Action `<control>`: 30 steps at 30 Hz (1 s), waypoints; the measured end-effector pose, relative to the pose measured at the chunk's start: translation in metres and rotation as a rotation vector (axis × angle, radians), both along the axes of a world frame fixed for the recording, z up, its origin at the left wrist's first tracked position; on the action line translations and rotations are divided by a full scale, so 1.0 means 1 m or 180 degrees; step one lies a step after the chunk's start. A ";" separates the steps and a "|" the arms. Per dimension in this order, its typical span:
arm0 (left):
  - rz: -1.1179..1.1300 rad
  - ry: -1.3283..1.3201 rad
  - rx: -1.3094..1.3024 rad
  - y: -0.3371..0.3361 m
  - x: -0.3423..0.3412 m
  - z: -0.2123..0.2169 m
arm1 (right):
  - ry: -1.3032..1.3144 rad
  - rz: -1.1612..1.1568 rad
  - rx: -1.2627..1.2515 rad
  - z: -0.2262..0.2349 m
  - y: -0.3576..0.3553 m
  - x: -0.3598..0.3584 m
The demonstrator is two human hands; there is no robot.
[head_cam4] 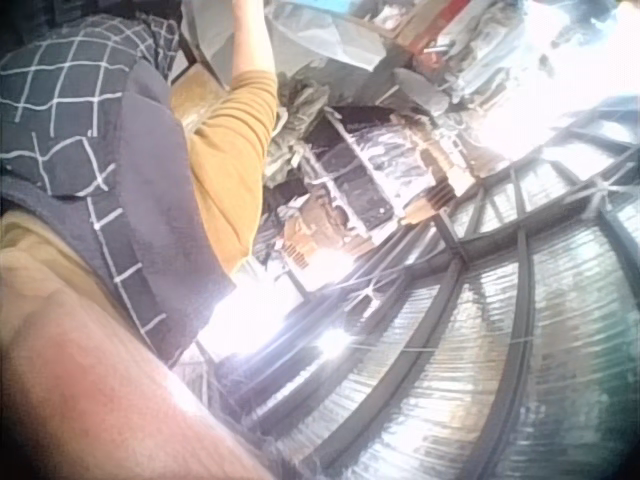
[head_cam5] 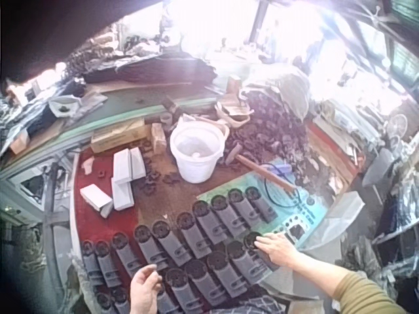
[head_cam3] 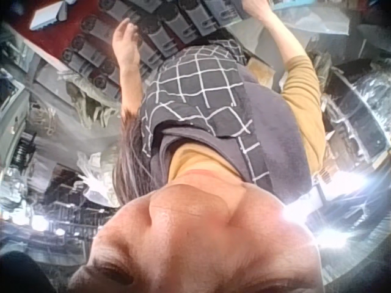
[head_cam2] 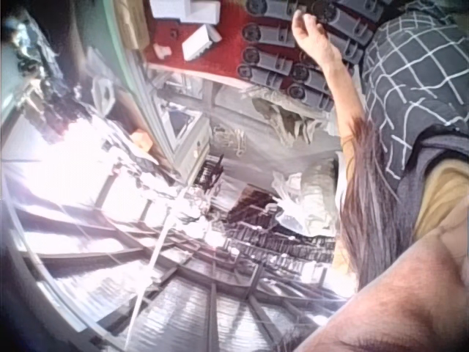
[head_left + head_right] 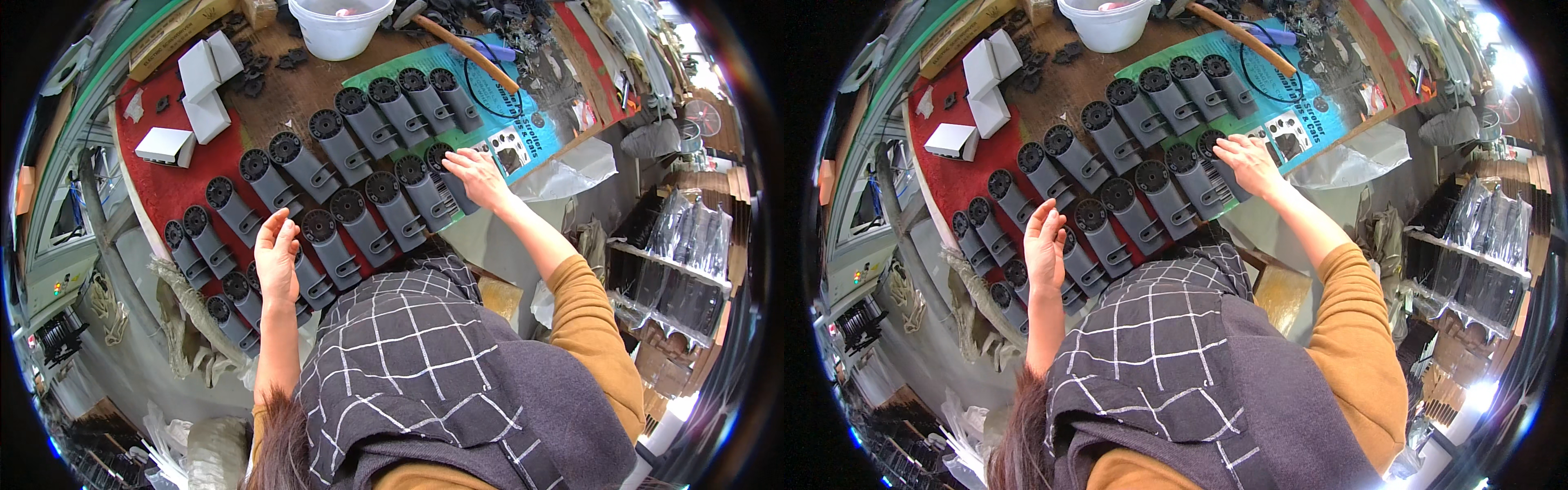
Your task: The person inserts small white circular pieces into gray cylindrical plastic parts, taps them with a hammer, and then cleans the parts with a toothbrush. The person places the finished parts in rows on the table.
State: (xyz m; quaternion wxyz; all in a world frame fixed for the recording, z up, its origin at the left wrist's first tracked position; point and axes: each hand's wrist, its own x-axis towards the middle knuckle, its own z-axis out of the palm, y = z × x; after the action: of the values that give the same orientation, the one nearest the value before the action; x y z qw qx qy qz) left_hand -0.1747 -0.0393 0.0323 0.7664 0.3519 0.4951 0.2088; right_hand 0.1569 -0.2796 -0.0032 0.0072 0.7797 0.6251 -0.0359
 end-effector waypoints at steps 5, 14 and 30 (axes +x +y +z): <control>-0.0036 0.0038 0.0003 -0.004 -0.003 -0.002 | -0.0059 -0.0211 -0.0279 -0.009 0.002 -0.005; -0.0199 0.0106 0.0125 -0.004 0.011 0.006 | 0.1403 -0.2140 0.0958 -0.033 -0.013 -0.021; -0.0028 0.0452 0.0277 -0.002 0.020 0.001 | 0.1361 -0.1199 0.2449 0.032 0.155 0.099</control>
State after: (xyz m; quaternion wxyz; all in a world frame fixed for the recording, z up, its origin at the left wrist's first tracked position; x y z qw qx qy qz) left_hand -0.1547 -0.0413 0.0330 0.7143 0.4010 0.5371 0.2012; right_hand 0.2557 -0.1241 0.0290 -0.4173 0.8007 0.4282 0.0378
